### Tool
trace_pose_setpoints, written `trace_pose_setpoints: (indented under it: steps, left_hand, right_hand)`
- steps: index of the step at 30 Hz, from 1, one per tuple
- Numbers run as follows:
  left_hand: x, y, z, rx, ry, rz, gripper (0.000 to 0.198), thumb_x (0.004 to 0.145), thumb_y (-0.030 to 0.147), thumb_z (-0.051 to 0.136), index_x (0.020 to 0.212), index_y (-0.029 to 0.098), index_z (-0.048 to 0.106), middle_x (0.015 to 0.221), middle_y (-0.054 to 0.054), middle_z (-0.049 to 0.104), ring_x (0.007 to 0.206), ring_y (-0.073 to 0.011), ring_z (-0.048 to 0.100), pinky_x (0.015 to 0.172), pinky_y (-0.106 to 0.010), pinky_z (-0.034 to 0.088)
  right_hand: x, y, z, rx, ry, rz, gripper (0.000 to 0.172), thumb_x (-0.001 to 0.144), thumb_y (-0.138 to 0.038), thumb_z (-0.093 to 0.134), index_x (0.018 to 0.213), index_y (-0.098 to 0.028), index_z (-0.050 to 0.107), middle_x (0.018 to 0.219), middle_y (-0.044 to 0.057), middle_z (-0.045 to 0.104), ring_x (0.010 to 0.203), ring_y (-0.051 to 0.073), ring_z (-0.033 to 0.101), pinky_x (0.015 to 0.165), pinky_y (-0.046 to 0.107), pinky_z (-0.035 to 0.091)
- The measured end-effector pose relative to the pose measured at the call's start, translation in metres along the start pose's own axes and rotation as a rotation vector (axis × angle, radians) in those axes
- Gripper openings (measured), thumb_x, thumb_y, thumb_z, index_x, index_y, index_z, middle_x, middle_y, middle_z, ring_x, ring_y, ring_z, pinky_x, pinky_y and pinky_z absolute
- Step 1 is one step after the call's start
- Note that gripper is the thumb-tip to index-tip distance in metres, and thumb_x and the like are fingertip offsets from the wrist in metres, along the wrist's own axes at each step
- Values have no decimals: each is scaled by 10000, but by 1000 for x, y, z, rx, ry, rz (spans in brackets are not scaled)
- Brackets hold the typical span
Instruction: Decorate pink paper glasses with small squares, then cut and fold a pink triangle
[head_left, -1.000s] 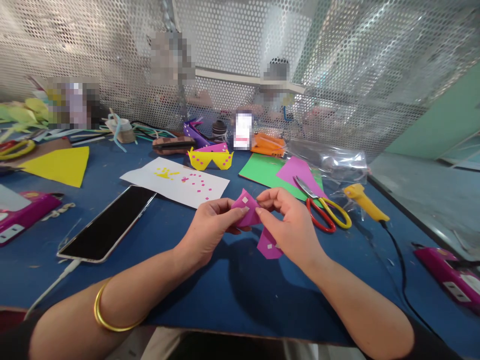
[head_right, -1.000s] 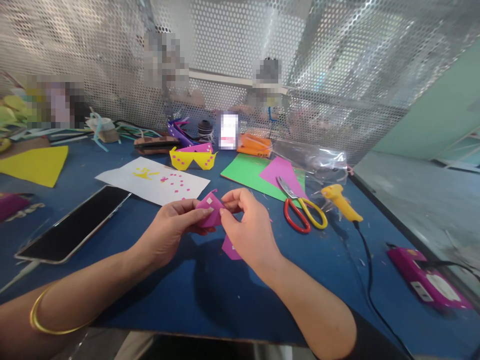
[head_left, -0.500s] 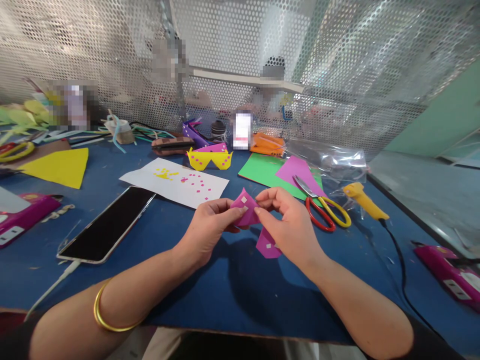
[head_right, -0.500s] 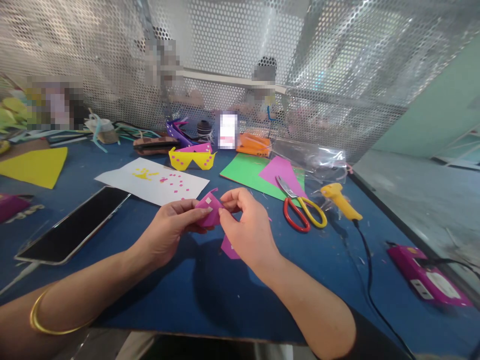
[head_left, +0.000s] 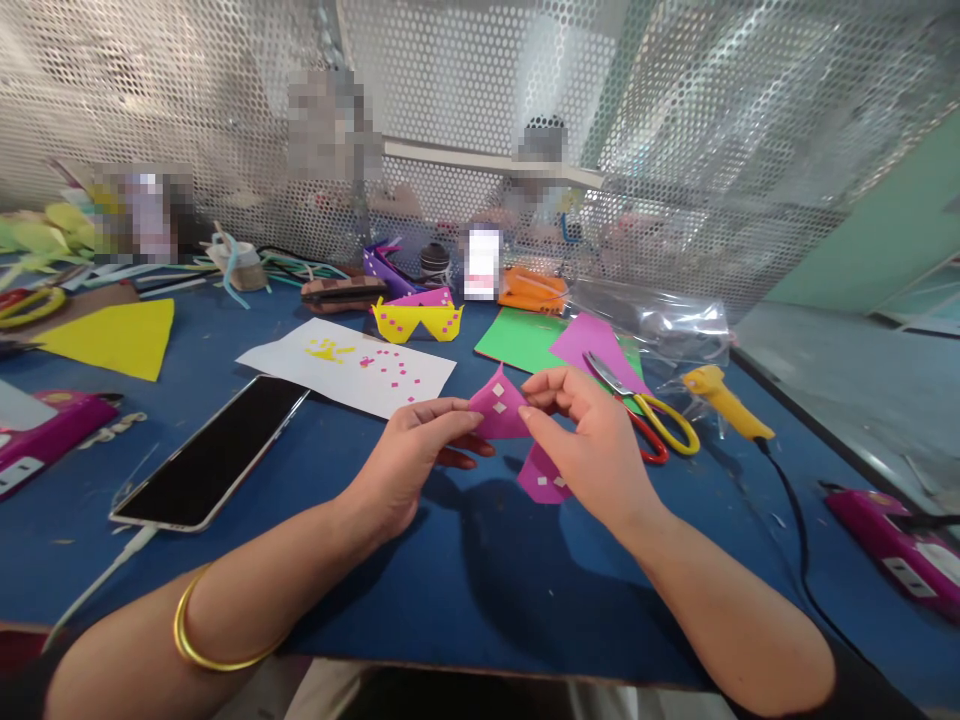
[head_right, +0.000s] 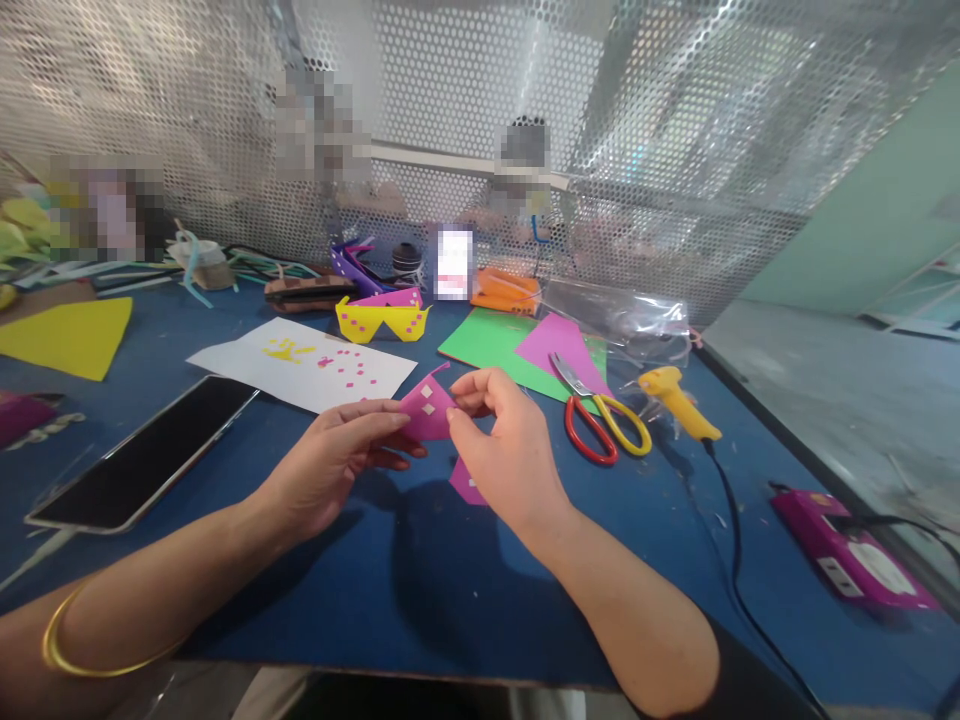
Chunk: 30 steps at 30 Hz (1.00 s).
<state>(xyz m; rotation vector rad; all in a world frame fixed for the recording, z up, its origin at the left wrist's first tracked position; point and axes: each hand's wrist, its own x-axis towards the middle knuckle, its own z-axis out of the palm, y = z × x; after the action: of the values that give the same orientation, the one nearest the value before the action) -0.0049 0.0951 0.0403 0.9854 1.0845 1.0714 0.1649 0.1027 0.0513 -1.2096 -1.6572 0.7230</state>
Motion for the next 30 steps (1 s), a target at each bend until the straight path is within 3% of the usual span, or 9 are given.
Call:
trace_pose_setpoints:
  steps: [6,13,16,18,20,23,25,27,30]
  left_hand:
    - [-1,2,-1,71,-9,2,152,744,345,731,758,197,762,710,-24,720,691,-145,651,617,-229,461]
    - [0,1,-2,70,-31,-33,144,697,336,768,744,199,772,722,-38,726,700,-163,652,601,-235,458]
    - [0,0,-3,66,-38,-50,145,700,327,778,748,190,772,727,-37,724,689,-150,653,592,-220,457]
    - [1,0,-4,22,-20,-64,144,700,323,786,730,184,764,709,-29,717,672,-136,654,591,-208,462]
    - [2,0,-5,-40,10,-81,145,694,317,797,725,180,760,718,-23,717,667,-124,655,600,-199,473]
    - [5,1,-7,-128,57,-98,144,678,290,814,752,177,764,820,-29,739,684,-115,660,614,-197,493]
    - [5,1,-7,-165,77,-95,152,671,275,821,771,175,766,865,-35,743,690,-114,661,612,-200,501]
    - [5,1,-7,-185,84,-85,157,665,265,826,776,171,765,869,-36,743,689,-113,662,612,-200,502]
    - [4,1,-7,-203,84,-78,150,661,254,828,762,167,759,854,-39,748,686,-116,664,618,-204,502]
  right_hand:
    - [4,1,-5,-89,8,-55,128,803,-204,608,930,-213,596,894,25,680,863,181,644,783,344,498]
    - [3,1,-6,-180,-7,-60,139,803,-191,599,938,-221,615,872,25,697,840,192,652,678,323,490]
    - [6,-3,-12,-213,-11,-138,156,810,-205,604,964,-222,614,885,28,711,857,196,661,738,346,500]
    - [15,-2,-28,-287,67,-224,143,825,-236,604,967,-224,616,916,41,721,876,205,668,811,379,491]
    - [28,4,-57,-453,274,-262,127,846,-258,575,960,-229,624,966,70,719,917,229,663,853,418,464]
    - [45,25,-113,-890,538,-69,245,819,-314,582,1010,-171,637,990,184,696,997,315,634,881,493,394]
    - [50,43,-146,-1094,450,275,337,830,-416,537,982,-137,649,1054,282,653,1062,369,599,812,504,376]
    - [51,61,-168,-1106,369,411,352,804,-467,547,810,-133,656,962,317,657,995,403,619,726,511,361]
    - [53,80,-181,-1077,244,549,372,736,-515,613,587,-176,578,838,276,670,874,390,651,656,479,369]
